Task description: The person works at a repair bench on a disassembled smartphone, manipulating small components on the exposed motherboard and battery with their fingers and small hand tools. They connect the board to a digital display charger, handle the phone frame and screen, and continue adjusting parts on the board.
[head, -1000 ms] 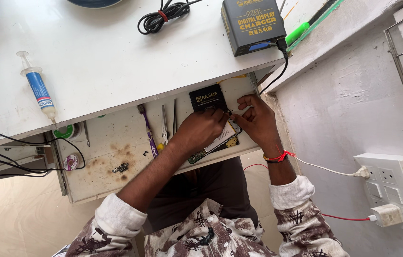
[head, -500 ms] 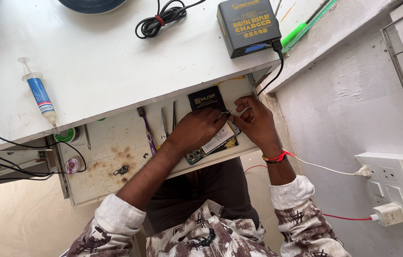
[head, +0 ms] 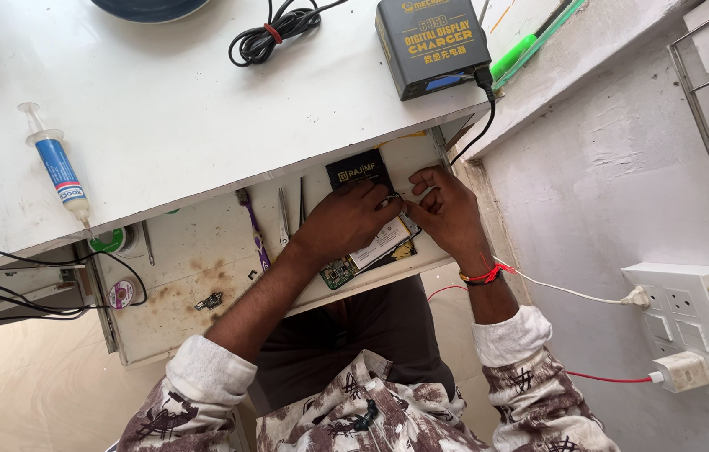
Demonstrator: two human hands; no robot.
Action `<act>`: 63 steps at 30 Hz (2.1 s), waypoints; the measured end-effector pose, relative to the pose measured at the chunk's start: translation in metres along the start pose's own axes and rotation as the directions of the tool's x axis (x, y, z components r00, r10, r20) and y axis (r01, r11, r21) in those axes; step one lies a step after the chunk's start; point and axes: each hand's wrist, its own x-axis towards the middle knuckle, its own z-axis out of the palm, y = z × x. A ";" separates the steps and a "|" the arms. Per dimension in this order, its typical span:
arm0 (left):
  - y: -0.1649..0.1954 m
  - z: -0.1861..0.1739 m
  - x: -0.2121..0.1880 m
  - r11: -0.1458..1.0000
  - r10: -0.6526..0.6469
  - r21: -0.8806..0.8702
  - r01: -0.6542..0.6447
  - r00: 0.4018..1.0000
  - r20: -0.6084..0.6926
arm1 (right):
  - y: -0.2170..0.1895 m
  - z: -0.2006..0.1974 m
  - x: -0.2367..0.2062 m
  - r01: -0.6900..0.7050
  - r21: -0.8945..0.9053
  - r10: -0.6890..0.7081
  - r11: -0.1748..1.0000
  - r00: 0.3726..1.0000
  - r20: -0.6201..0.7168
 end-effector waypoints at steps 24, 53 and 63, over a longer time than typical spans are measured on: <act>0.015 -0.003 -0.010 0.991 -0.068 -0.122 0.062 0.997 -0.039 | -0.008 0.003 -0.008 0.003 0.018 -0.003 1.000 1.000 -0.001; 0.067 0.016 -0.039 0.796 -0.551 -0.386 0.466 0.822 -0.143 | -0.041 -0.003 0.018 -0.211 0.012 0.192 0.977 0.910 0.367; 0.068 0.014 -0.037 0.819 -0.517 -0.352 0.453 0.849 -0.112 | -0.049 -0.003 0.016 -0.219 0.033 0.185 0.975 0.886 0.426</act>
